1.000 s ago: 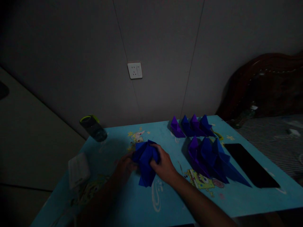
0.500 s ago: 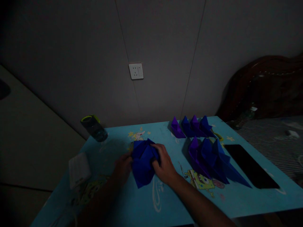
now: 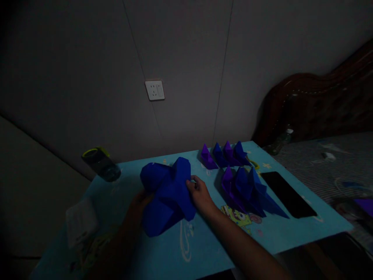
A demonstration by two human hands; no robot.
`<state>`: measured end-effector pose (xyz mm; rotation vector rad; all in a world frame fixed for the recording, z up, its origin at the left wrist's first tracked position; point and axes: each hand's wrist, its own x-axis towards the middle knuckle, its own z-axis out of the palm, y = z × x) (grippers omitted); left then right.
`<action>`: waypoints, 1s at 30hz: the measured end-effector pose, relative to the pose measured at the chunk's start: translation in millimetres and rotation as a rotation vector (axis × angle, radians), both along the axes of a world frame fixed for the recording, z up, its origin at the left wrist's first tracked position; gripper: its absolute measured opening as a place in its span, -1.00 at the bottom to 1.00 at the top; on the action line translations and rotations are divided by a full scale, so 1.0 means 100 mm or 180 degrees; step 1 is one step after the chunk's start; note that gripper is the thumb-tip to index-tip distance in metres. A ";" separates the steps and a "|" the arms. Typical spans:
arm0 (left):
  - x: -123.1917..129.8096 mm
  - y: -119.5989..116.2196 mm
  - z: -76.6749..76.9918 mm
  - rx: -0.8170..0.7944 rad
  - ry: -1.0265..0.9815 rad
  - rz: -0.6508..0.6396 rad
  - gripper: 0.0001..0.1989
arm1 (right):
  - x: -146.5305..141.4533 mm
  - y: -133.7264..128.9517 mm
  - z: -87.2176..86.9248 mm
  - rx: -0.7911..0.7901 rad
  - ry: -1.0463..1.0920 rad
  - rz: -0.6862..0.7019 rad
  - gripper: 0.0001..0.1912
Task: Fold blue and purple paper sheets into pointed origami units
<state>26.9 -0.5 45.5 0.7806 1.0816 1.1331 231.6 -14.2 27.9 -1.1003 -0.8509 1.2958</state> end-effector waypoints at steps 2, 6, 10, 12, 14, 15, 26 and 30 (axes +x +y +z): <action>0.01 -0.01 0.05 -0.0027 -0.0256 -0.0065 -0.46 | 0.03 0.00 0.07 -0.0079 0.0257 -0.0085 -0.54; -0.07 0.01 0.14 0.0038 -0.0292 0.0070 -0.43 | 0.16 0.02 0.17 -0.0154 0.0040 -0.0231 -0.50; -0.25 0.11 0.20 0.0205 -0.0091 0.0632 -0.44 | 0.39 0.07 0.20 -0.0099 -0.0276 -0.0595 -0.48; -0.32 0.17 0.18 0.0259 0.0159 0.0727 -0.48 | 0.51 0.09 0.20 0.0010 -0.0390 -0.0811 -0.49; -0.34 0.21 0.15 0.0234 0.0433 0.0685 -0.54 | 0.60 0.10 0.21 0.0173 -0.0583 -0.1057 -0.51; -0.34 0.22 0.13 0.0276 0.0615 0.0675 -0.58 | 0.63 0.09 0.22 0.0236 -0.0669 -0.1170 -0.53; -0.41 0.31 -0.02 0.0804 0.1227 0.1213 -0.68 | 0.66 0.00 0.35 0.0102 -0.1173 0.0126 -0.51; -0.39 0.31 0.00 0.0816 0.0878 0.1237 -0.64 | 0.67 0.00 0.36 0.0353 -0.1362 -0.0813 -0.57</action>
